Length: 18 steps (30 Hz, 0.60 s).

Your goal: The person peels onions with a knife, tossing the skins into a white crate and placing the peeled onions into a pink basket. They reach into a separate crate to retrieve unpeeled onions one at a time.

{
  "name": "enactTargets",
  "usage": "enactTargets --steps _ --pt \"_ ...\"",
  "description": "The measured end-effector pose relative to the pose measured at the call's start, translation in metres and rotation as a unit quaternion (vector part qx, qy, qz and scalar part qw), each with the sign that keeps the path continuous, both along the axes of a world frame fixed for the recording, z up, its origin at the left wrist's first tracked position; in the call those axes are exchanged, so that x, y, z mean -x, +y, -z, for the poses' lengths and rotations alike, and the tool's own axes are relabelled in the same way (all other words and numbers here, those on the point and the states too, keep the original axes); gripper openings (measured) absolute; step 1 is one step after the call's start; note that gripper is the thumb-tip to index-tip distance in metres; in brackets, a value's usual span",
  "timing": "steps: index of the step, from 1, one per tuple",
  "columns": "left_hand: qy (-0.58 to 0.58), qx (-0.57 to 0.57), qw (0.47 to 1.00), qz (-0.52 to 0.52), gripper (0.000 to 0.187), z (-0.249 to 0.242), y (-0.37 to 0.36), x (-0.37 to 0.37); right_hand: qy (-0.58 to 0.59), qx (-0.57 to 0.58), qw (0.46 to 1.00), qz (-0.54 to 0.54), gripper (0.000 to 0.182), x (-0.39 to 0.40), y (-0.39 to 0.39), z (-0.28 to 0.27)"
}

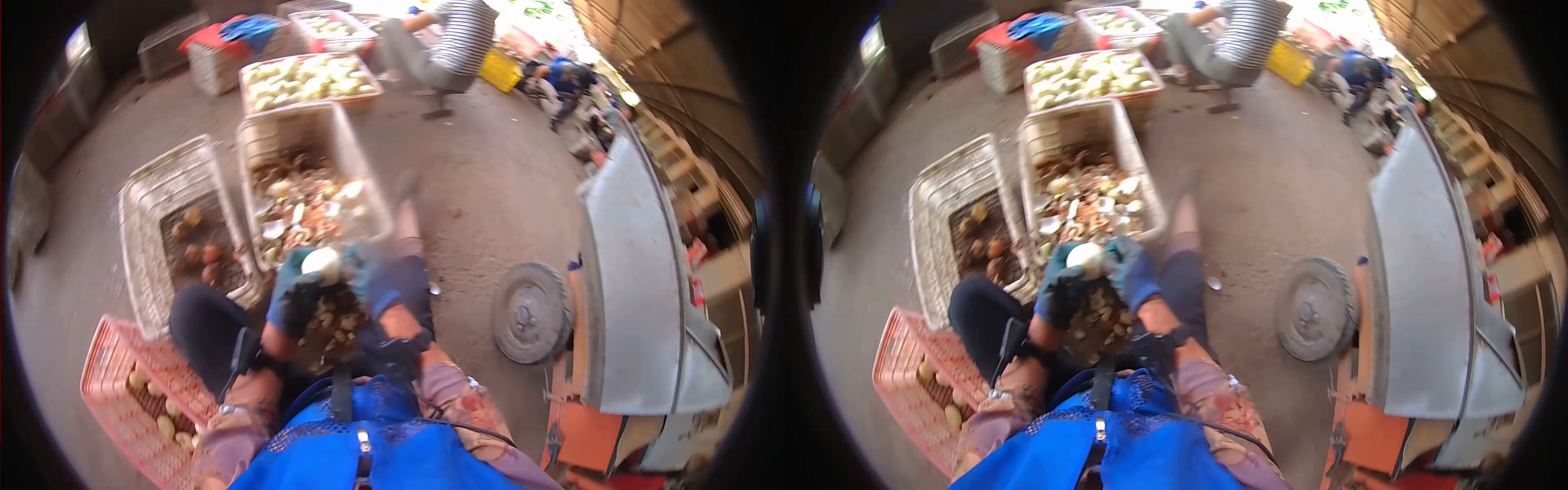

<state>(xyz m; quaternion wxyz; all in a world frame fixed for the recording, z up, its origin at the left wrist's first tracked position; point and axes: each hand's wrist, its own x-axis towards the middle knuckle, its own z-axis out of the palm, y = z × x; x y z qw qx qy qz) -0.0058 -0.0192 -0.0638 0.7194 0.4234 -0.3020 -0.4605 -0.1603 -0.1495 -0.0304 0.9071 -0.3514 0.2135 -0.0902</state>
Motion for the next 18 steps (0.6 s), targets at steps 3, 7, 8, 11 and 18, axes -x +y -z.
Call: enactTargets --steps 3,7,8,11,18 --pt "-0.367 0.006 0.928 -0.064 0.039 0.013 -0.002 -0.003 0.145 0.125 0.961 0.198 0.015 -0.010 0.028 -0.011" --pt "0.026 0.030 0.999 -0.013 0.040 -0.027 -0.002 -0.003 0.121 0.334 0.900 0.253 0.019 0.011 0.013 0.041" --pt "0.026 0.029 0.999 -0.014 0.040 -0.028 -0.004 -0.006 0.121 0.333 0.901 0.252 0.019 0.011 0.018 0.022" --pt "-0.307 0.015 0.944 -0.118 0.034 -0.028 -0.003 -0.009 0.036 0.228 0.950 0.208 0.043 0.013 0.028 0.000" --pt "-0.638 0.030 0.758 -0.131 0.031 -0.027 -0.003 -0.023 0.127 0.387 0.908 0.101 0.052 -0.017 0.031 -0.019"
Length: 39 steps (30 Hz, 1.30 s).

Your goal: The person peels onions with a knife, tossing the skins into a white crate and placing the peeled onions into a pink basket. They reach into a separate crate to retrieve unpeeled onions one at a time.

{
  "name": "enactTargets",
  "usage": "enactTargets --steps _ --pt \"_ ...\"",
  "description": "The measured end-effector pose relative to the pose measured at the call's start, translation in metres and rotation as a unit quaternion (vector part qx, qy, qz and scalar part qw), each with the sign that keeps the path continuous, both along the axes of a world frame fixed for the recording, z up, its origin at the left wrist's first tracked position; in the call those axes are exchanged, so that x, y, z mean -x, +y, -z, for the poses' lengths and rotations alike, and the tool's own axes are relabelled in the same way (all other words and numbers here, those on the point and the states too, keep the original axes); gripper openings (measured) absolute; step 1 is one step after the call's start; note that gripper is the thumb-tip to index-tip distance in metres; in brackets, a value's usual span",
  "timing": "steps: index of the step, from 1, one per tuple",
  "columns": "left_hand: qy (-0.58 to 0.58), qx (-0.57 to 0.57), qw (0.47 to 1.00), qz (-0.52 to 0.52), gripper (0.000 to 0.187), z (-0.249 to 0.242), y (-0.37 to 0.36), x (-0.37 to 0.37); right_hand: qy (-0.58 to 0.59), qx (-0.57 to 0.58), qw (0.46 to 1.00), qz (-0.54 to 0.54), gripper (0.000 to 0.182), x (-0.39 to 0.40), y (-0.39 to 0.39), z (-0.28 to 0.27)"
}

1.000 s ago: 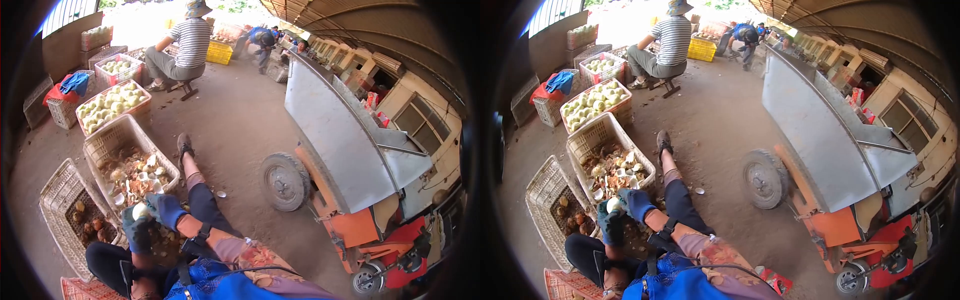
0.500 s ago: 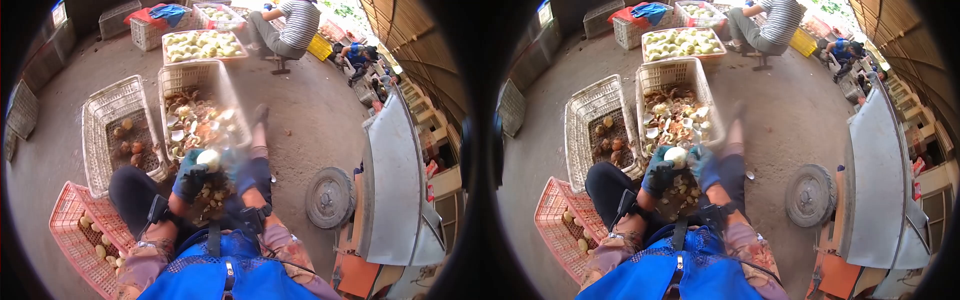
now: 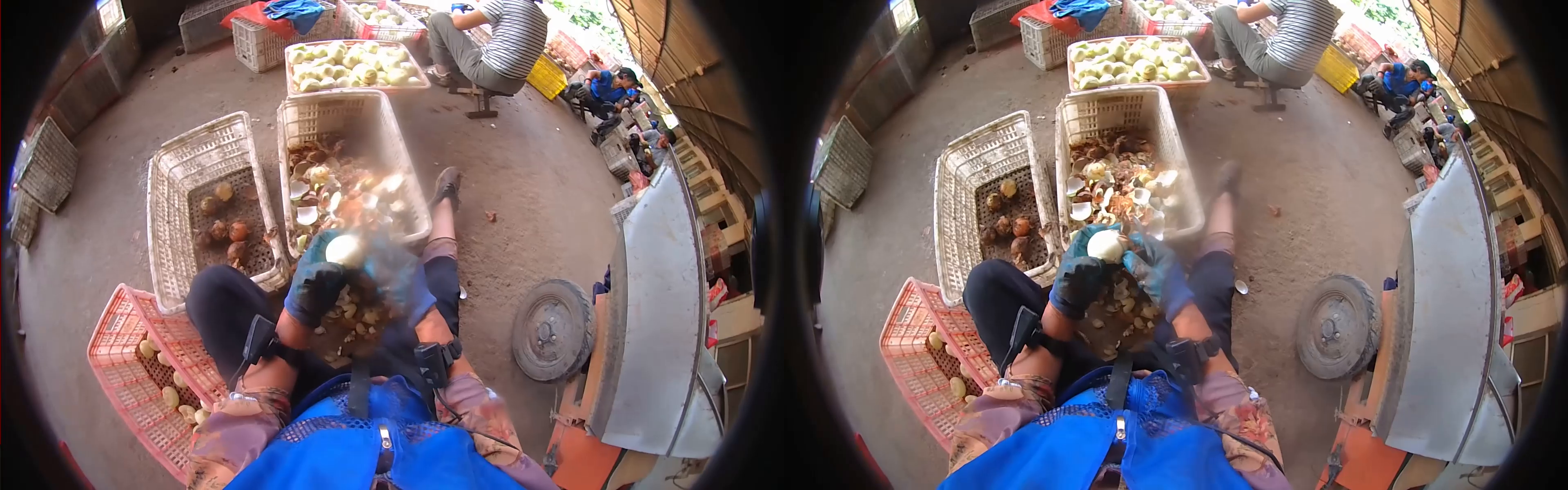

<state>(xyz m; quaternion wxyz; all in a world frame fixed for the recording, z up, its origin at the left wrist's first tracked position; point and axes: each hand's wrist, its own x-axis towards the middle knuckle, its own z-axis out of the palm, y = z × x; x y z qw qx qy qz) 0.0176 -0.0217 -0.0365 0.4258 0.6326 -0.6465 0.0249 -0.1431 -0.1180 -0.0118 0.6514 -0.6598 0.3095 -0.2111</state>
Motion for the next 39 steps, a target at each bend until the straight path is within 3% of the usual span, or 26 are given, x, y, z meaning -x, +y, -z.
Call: enactTargets --steps 2,3,4,5,6,7,8,9,12,13,15,16,18,19,22,24,26,30,31,33,36,39 --pt "-0.033 -0.030 0.999 -0.005 0.036 -0.008 0.004 0.003 -0.055 -0.048 0.997 0.027 0.051 0.002 0.007 0.003" --pt "0.324 -0.073 0.941 0.061 0.039 -0.011 0.003 0.006 -0.111 -0.092 0.988 0.060 0.049 0.000 0.011 -0.004" --pt "0.637 -0.105 0.755 0.117 0.043 -0.012 0.003 0.007 -0.110 -0.095 0.988 0.060 0.049 0.002 0.007 0.003" --pt "0.638 -0.107 0.754 0.113 0.043 -0.003 0.001 0.008 -0.002 0.099 0.995 0.006 0.044 0.008 0.001 0.015" --pt "0.668 -0.107 0.731 0.092 0.045 0.011 -0.003 0.010 0.104 0.288 0.951 -0.048 0.039 0.009 0.000 0.018" --pt "0.697 -0.105 0.706 0.072 0.048 0.023 -0.005 0.010 0.105 0.286 0.951 -0.049 0.039 0.008 0.003 0.022" --pt "0.698 -0.105 0.705 0.069 0.048 0.023 -0.005 0.011 0.043 0.095 0.995 0.005 0.033 0.002 0.010 0.019" --pt "0.699 -0.096 0.706 0.063 0.046 0.021 -0.004 0.011 -0.020 -0.100 0.993 0.059 0.027 -0.002 0.015 0.017" --pt "0.693 -0.076 0.715 0.053 0.045 0.027 -0.005 0.012 -0.114 -0.185 0.974 0.067 0.019 -0.004 0.015 0.013" --pt "0.666 -0.068 0.740 0.064 0.045 0.039 -0.006 0.010 -0.114 -0.186 0.974 0.066 0.019 -0.004 0.014 0.018" --pt "0.640 -0.060 0.763 0.074 0.045 0.039 -0.007 0.008 -0.117 0.048 0.991 0.042 0.026 -0.001 0.012 0.026" --pt "0.623 -0.070 0.775 0.076 0.044 0.039 -0.007 0.008 -0.117 0.049 0.991 0.043 0.026 0.004 0.009 0.028" --pt "0.607 -0.080 0.787 0.078 0.043 0.024 -0.005 0.006 -0.098 -0.160 0.982 0.026 0.028 0.011 0.005 0.023" --pt "0.599 -0.102 0.788 0.100 0.043 0.012 -0.003 0.004 -0.098 -0.160 0.982 0.027 0.028 0.012 0.006 0.019" --pt "0.588 -0.138 0.787 0.129 0.041 0.008 -0.002 0.003 -0.101 -0.117 0.987 0.038 0.021 0.010 0.012 0.007" --pt "0.585 -0.153 0.785 0.136 0.041 0.010 -0.002 0.004 -0.093 -0.092 0.989 0.063 0.007 0.008 0.017 0.008" --pt "0.564 -0.146 0.806 0.101 0.039 0.011 -0.001 0.006 -0.072 -0.064 0.993 0.066 0.005 0.007 0.023 0.013" --pt "0.589 -0.139 0.793 0.071 0.037 0.025 -0.002 0.013 -0.040 -0.050 0.991 0.119 0.008 0.003 0.030 0.006" --pt "0.558 -0.120 0.819 0.057 0.037 0.032 -0.004 0.014 -0.042 -0.052 0.990 0.122 0.008 0.004 0.032 -0.001" --pt "0.525 -0.102 0.844 0.045 0.038 0.036 -0.006 0.017 0.041 0.150 0.980 0.122 0.008 0.005 0.035 -0.022" --pt "0.531 -0.104 0.841 0.018 0.039 0.031 -0.004 0.020 0.071 0.208 0.965 0.140 0.010 0.004 0.035 -0.024" --pt "0.535 -0.121 0.836 0.012 0.040 0.026 -0.002 0.019 0.035 0.118 0.985 0.125 0.011 0.001 0.016 0.024"
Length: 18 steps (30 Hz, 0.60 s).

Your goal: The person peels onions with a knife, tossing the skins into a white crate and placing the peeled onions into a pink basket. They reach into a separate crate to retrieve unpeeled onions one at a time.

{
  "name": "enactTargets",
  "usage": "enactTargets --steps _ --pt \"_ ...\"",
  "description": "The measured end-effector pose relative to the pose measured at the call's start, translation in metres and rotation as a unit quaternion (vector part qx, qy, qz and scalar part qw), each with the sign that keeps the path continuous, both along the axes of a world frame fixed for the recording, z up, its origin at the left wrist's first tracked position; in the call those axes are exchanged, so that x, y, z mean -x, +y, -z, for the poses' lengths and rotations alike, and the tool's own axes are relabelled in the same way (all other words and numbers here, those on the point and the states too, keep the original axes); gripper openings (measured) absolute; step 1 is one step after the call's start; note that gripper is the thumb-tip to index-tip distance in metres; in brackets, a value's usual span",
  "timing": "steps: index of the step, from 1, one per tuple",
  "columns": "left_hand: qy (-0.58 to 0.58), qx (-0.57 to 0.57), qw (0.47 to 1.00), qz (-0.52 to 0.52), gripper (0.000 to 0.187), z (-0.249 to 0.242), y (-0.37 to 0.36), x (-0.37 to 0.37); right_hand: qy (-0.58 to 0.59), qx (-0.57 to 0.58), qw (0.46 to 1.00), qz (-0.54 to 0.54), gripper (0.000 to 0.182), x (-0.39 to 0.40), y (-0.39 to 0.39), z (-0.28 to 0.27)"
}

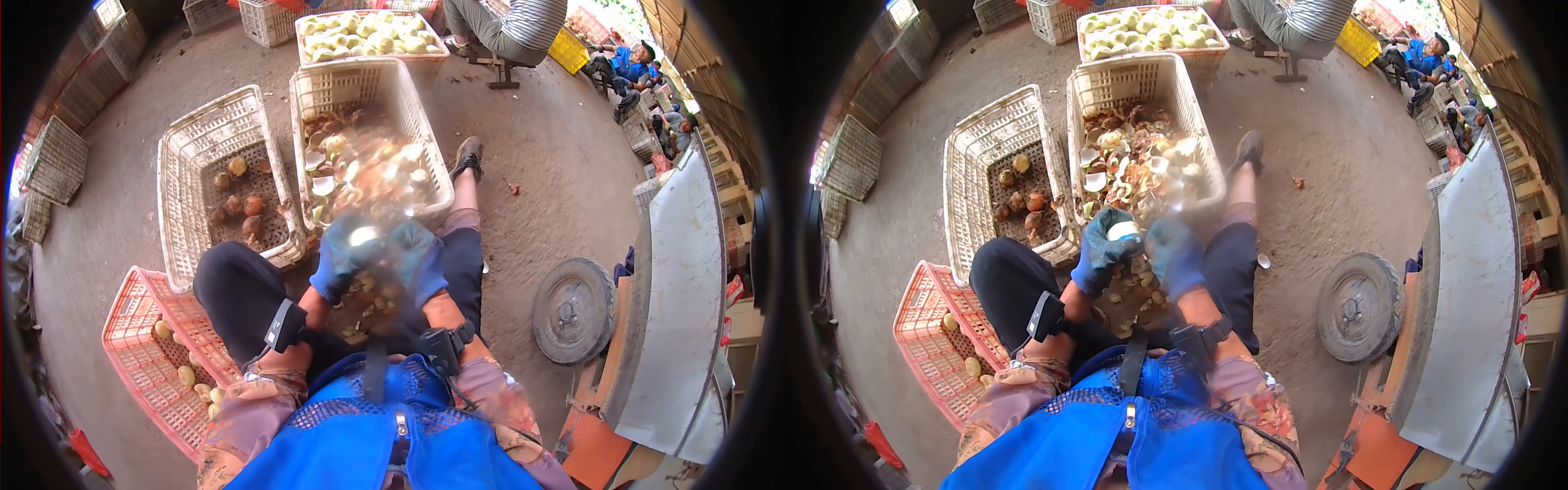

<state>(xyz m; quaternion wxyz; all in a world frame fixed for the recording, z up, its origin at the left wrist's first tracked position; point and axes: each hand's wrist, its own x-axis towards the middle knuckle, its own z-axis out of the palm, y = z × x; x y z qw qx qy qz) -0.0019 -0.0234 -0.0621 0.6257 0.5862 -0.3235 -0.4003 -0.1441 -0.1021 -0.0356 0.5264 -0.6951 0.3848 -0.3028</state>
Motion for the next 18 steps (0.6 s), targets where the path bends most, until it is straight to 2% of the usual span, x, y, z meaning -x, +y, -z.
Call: enactTargets --steps 1,3,4,6,8,10,13,15,18 --pt "-0.015 0.015 1.000 0.002 0.041 0.006 -0.001 -0.002 -0.001 -0.003 1.000 0.001 0.011 0.001 -0.006 0.011" --pt "-0.030 0.028 0.999 0.006 0.042 0.011 0.000 -0.004 0.016 0.126 0.992 0.005 0.010 0.001 -0.015 0.016" --pt "-0.019 0.028 0.999 0.017 0.043 0.013 0.001 -0.006 0.015 0.124 0.992 0.008 0.010 0.004 -0.018 0.018" --pt "-0.007 0.026 0.999 0.032 0.045 0.011 0.001 -0.008 -0.058 -0.042 0.997 -0.029 0.009 0.006 -0.021 0.015" --pt "0.103 0.039 0.992 0.054 0.047 0.004 0.001 -0.009 -0.064 -0.089 0.994 -0.015 0.009 0.009 -0.015 0.001" --pt "0.127 0.027 0.989 0.073 0.048 -0.003 0.002 -0.013 -0.074 -0.136 0.988 0.001 0.009 0.011 -0.014 -0.006" --pt "0.138 0.027 0.985 0.103 0.050 0.002 0.005 -0.013 -0.028 -0.089 0.995 -0.025 0.009 0.014 -0.017 -0.007" --pt "0.126 0.045 0.989 0.063 0.050 0.004 0.007 -0.008 -0.014 0.060 0.997 -0.037 0.011 0.012 -0.020 -0.010" --pt "0.109 0.068 0.990 0.056 0.051 0.002 0.006 -0.004 -0.031 0.016 0.999 0.026 0.006 0.004 -0.020 0.007"
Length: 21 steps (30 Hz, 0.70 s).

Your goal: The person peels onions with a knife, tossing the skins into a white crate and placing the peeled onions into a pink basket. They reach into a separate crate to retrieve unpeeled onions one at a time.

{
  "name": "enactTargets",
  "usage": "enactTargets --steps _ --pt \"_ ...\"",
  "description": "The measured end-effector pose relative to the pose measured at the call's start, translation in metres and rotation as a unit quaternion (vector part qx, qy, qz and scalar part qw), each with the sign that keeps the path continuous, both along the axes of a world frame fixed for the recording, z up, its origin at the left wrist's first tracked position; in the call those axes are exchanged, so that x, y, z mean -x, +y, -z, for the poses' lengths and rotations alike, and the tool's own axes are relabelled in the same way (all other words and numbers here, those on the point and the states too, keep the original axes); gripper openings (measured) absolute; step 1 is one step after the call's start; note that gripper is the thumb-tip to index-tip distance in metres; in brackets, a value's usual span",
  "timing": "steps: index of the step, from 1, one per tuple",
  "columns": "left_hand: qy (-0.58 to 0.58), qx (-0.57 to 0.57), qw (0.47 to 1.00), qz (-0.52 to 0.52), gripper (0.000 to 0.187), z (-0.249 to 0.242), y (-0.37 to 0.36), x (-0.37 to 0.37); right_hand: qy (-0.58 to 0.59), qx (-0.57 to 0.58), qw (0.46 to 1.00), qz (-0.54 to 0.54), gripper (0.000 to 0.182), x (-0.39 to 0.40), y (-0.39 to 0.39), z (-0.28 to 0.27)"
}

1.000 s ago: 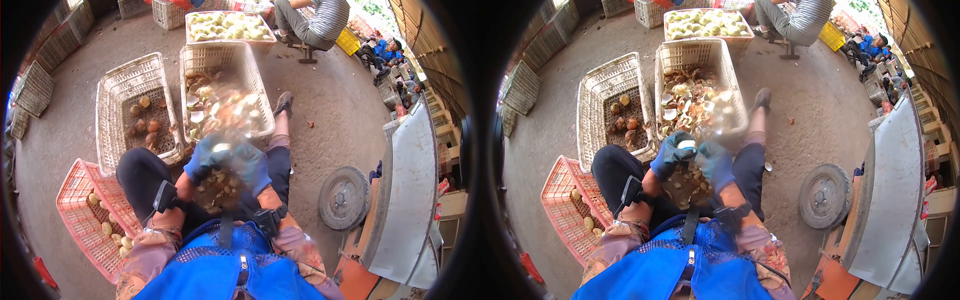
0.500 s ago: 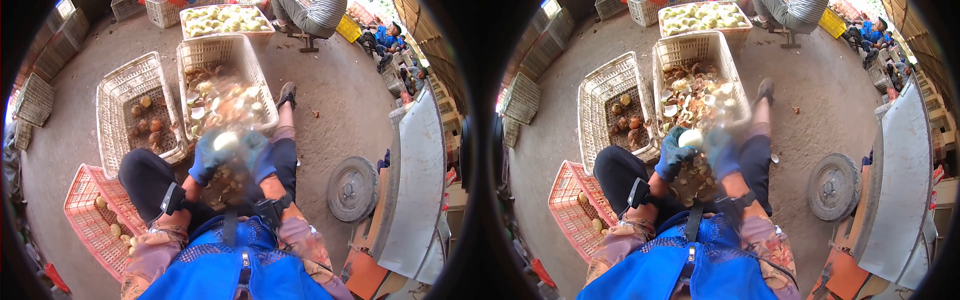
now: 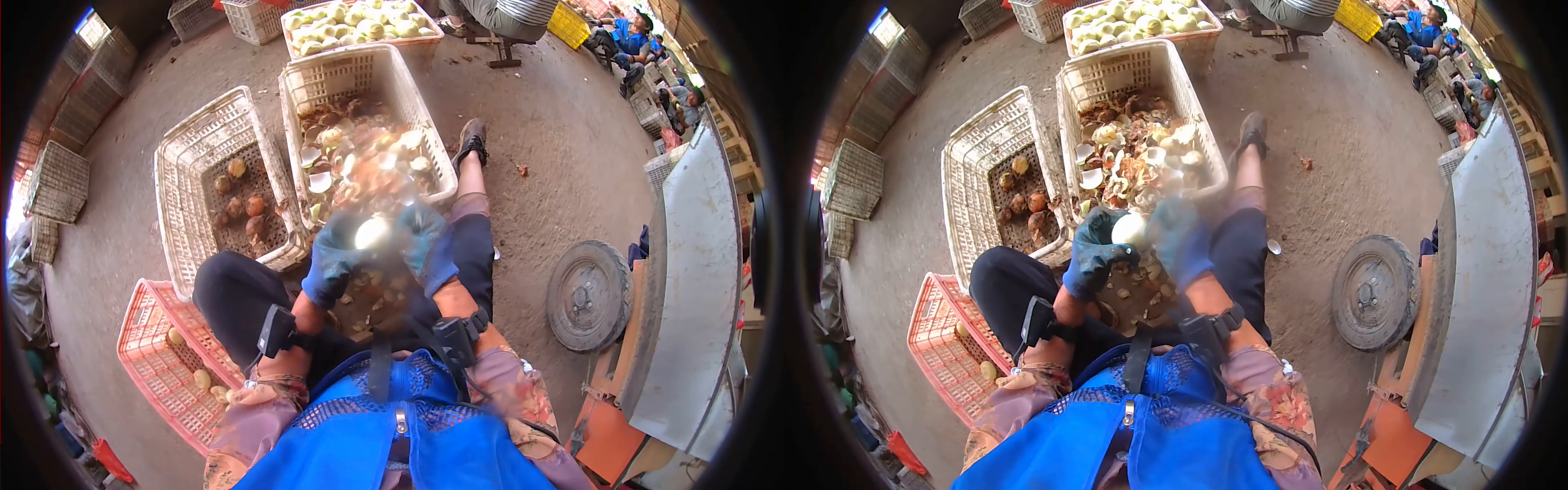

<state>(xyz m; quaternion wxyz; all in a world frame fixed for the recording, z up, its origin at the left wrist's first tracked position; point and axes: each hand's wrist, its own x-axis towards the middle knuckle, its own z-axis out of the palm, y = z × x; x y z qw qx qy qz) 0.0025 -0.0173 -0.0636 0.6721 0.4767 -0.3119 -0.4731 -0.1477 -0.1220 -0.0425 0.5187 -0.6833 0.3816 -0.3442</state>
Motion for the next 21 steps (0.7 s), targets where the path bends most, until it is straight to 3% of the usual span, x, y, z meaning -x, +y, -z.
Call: enactTargets --steps 1,3,7,10,12,13,15,16,17,19,20,21 --pt "0.000 0.000 1.000 0.000 0.051 -0.002 0.000 0.001 0.000 0.000 1.000 0.000 0.006 0.000 -0.001 0.011" --pt "-0.018 0.022 0.999 -0.028 0.051 -0.005 0.000 0.004 -0.094 -0.199 0.974 0.054 0.008 0.000 0.002 0.024" --pt "0.083 0.058 0.994 -0.031 0.051 -0.013 -0.003 0.002 -0.154 -0.210 0.964 0.044 0.009 -0.001 0.009 0.015" --pt "0.024 0.016 0.999 -0.020 0.052 -0.016 -0.003 -0.007 -0.192 -0.217 0.956 0.032 0.011 -0.008 0.011 -0.002" --pt "-0.071 -0.058 0.995 0.049 0.054 -0.015 -0.003 -0.015 -0.189 -0.103 0.977 0.010 0.011 -0.013 0.010 -0.007" --pt "-0.071 -0.060 0.994 0.049 0.054 -0.015 -0.001 -0.017 -0.189 -0.105 0.976 0.010 0.011 -0.013 0.008 -0.003" --pt "-0.051 -0.103 0.993 0.028 0.052 -0.014 0.000 -0.019 -0.202 -0.217 0.954 -0.031 0.020 -0.017 0.005 -0.011" --pt "0.034 -0.058 0.998 0.002 0.050 -0.003 -0.001 -0.019 -0.232 -0.309 0.922 0.034 0.018 -0.016 0.010 -0.017" --pt "0.031 -0.058 0.998 0.001 0.050 -0.002 -0.003 -0.015 -0.234 -0.310 0.921 0.032 0.018 -0.013 0.003 0.000" --pt "0.305 -0.003 0.950 -0.066 0.048 0.000 -0.003 -0.005 -0.172 -0.163 0.971 -0.006 0.014 -0.001 -0.015 0.049" --pt "0.231 0.008 0.970 -0.070 0.046 0.013 -0.003 -0.005 -0.153 -0.247 0.957 0.020 0.019 -0.004 -0.010 0.017" --pt "0.230 0.008 0.971 -0.072 0.046 0.029 -0.003 -0.008 -0.154 -0.247 0.956 0.018 0.019 -0.005 -0.013 0.024"
